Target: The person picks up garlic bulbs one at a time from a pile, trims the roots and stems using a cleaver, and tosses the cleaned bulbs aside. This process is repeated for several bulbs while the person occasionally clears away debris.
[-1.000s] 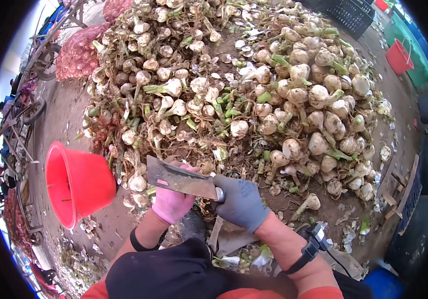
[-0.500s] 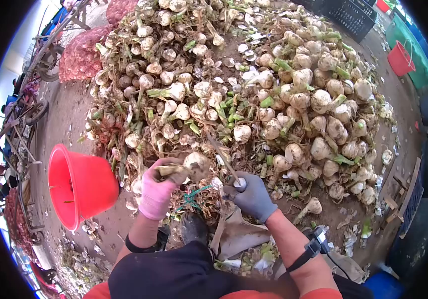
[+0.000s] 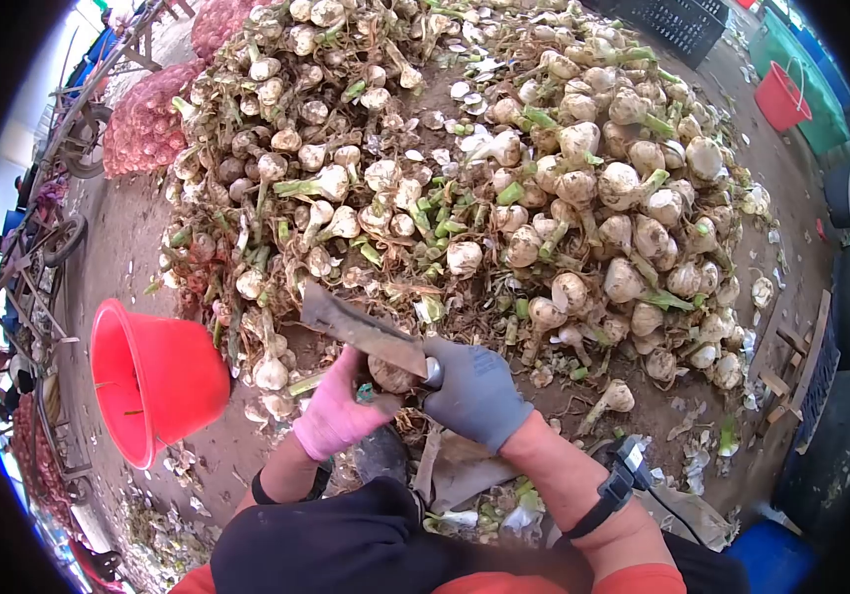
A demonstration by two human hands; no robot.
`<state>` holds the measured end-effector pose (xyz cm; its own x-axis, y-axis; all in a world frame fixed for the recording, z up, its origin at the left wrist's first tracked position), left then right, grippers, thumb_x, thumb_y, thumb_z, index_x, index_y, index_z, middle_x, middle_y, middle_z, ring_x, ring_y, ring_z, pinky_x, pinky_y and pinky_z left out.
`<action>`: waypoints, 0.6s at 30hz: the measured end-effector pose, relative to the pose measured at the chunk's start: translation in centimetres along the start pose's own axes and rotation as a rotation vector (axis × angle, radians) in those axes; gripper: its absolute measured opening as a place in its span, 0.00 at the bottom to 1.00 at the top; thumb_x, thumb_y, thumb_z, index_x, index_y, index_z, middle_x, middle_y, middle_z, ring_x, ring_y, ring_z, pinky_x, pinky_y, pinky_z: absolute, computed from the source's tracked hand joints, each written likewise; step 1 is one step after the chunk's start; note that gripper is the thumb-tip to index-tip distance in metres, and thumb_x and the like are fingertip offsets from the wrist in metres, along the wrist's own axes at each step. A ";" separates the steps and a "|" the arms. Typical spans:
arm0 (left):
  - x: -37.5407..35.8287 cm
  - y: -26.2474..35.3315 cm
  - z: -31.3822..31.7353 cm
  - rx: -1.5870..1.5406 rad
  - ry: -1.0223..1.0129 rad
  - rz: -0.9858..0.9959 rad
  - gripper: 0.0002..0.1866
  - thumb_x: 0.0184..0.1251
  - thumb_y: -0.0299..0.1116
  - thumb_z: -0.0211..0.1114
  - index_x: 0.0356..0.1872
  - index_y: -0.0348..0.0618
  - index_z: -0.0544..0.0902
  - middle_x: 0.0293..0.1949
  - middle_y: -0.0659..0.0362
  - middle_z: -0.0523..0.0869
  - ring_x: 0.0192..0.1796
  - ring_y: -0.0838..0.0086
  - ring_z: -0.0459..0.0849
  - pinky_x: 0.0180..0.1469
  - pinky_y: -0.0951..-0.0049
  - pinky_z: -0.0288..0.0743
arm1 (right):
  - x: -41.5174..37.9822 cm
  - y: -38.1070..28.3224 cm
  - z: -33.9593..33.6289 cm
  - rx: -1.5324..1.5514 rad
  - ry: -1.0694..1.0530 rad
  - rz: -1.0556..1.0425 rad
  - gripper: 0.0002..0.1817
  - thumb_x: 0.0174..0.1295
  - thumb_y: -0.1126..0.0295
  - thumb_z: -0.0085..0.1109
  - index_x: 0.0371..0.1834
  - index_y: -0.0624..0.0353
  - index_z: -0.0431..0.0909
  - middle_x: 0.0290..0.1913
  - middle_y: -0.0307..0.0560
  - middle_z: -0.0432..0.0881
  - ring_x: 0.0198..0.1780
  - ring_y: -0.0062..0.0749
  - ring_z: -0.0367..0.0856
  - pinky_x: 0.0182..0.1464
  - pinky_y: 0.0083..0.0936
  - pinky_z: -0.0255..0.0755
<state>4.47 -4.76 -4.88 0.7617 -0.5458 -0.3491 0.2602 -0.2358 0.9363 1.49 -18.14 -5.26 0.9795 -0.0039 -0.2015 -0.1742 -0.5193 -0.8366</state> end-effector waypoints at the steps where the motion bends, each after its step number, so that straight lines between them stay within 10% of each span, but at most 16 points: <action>1: 0.0 0.0 0.4 -0.029 -0.004 0.004 0.31 0.56 0.28 0.69 0.62 0.36 0.70 0.54 0.56 0.81 0.58 0.71 0.78 0.64 0.70 0.69 | -0.1 -0.4 0.2 -0.068 -0.023 -0.008 0.15 0.48 0.70 0.63 0.42 0.53 0.79 0.32 0.56 0.83 0.37 0.55 0.82 0.38 0.43 0.75; 7: 0.2 -2.4 -1.1 0.055 -0.115 0.119 0.48 0.55 0.24 0.74 0.72 0.40 0.49 0.52 0.56 0.81 0.53 0.71 0.82 0.58 0.69 0.76 | -1.7 -3.0 -0.2 -0.081 -0.051 -0.145 0.13 0.47 0.69 0.62 0.37 0.53 0.75 0.29 0.53 0.82 0.34 0.53 0.82 0.34 0.43 0.75; 14: -0.4 -1.5 -0.6 -0.153 -0.054 0.042 0.54 0.52 0.31 0.78 0.75 0.43 0.48 0.59 0.55 0.77 0.60 0.70 0.78 0.63 0.66 0.74 | -1.8 -3.0 0.8 -0.140 -0.030 -0.176 0.09 0.50 0.66 0.65 0.31 0.54 0.76 0.25 0.51 0.79 0.31 0.53 0.81 0.30 0.41 0.73; 18: -1.2 -1.5 0.5 -0.754 -0.102 0.157 0.31 0.67 0.37 0.66 0.67 0.44 0.63 0.54 0.56 0.81 0.53 0.70 0.84 0.54 0.69 0.81 | -1.5 -2.3 1.0 -0.141 0.011 -0.221 0.10 0.51 0.63 0.65 0.30 0.54 0.75 0.25 0.51 0.79 0.31 0.54 0.80 0.30 0.41 0.72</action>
<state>2.89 -4.17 -5.91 0.7740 -0.6077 -0.1777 0.5153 0.4415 0.7346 0.30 -16.11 -3.50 0.9934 0.1136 -0.0157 0.0588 -0.6222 -0.7806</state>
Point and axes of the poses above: each hand's wrist, its own x-axis towards the middle knuckle, its own z-axis out of the palm, y = z × x, the point moved 9 cm from there along x, towards the middle knuckle
